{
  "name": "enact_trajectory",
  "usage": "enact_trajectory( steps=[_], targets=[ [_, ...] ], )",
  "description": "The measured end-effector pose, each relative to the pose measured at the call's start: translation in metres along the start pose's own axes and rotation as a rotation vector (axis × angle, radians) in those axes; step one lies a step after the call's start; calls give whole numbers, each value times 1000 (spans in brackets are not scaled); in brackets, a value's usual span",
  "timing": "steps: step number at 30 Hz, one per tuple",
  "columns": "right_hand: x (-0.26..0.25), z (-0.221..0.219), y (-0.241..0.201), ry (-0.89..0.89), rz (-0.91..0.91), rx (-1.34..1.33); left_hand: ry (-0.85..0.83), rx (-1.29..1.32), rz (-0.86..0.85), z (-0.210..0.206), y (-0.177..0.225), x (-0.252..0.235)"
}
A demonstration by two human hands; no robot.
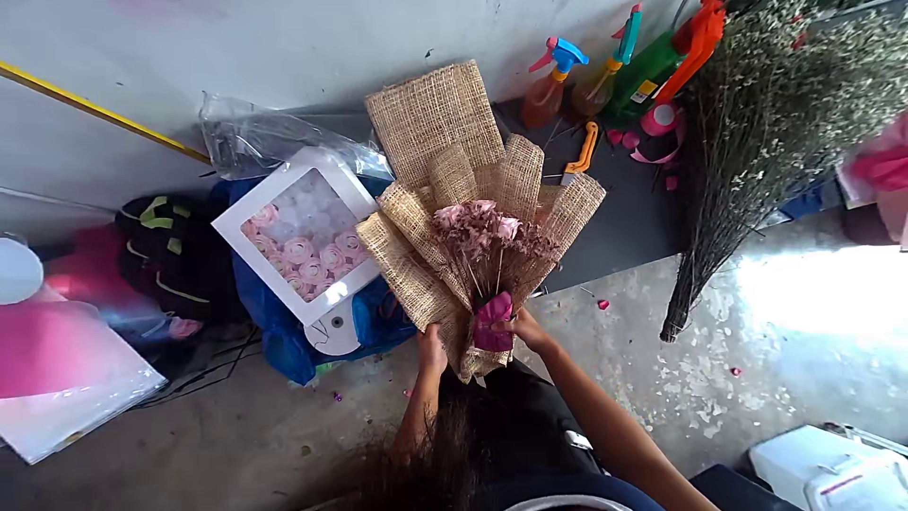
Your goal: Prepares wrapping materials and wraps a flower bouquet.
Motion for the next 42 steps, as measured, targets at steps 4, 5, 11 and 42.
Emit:
enact_trajectory(
  steps=[4,5,11,42],
  targets=[
    [-2,3,-10,-29,-3,21,-127,39,73,9,6,17],
    [-2,1,-11,-18,5,20,-168,46,90,6,6,23],
    [5,-9,1,50,131,-21,-371,27,27,-1,-1,35],
    [49,-11,-13,-39,541,59,-560,-71,-230,14,22,60]
  ],
)
Point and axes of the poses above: each hand's wrist, its own x-axis away from the middle knuckle, its own z-axis out of the back of the hand, y = z × x, the point moved 1 cm from there along -x, towards the middle knuckle, and after that the axes turned 12 degrees about -x, right-handed, at the moved point
